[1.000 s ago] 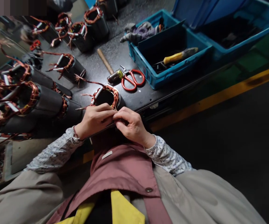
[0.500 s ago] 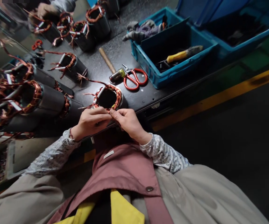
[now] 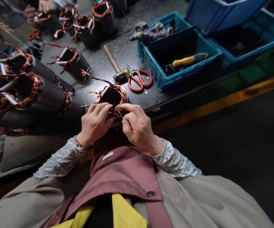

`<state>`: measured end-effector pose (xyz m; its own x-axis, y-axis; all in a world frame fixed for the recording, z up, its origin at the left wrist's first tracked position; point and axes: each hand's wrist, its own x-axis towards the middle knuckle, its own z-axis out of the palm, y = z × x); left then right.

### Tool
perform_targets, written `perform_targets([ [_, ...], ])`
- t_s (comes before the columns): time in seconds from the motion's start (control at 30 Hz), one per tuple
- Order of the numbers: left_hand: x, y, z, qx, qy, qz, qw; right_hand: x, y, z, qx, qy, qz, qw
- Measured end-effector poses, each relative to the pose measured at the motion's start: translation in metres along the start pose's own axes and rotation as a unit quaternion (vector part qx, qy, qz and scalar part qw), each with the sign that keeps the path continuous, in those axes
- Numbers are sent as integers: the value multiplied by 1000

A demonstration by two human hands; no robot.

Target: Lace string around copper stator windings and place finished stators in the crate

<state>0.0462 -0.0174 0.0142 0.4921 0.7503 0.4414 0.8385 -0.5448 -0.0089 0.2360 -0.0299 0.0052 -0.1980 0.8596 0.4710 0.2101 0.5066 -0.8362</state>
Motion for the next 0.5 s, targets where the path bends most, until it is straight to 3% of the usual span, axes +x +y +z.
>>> perform_targets([
  [0.07, 1, 6, 4, 30, 12, -14, 999, -2, -8, 5, 106, -1, 48, 993],
  [0.17, 2, 9, 10, 38, 24, -23, 999, -10, -27, 13, 289, -57, 158, 943],
  [0.23, 2, 7, 13, 29, 23, -38, 999, -20, -39, 19, 314, -89, 179, 928],
  [0.37, 3, 3, 15, 2, 16, -70, 997, -41, -43, 30, 171, -117, 120, 971],
  [0.5, 5, 2, 9, 1, -17, -60, 998, -45, -32, 21, 29, -96, -49, 994],
])
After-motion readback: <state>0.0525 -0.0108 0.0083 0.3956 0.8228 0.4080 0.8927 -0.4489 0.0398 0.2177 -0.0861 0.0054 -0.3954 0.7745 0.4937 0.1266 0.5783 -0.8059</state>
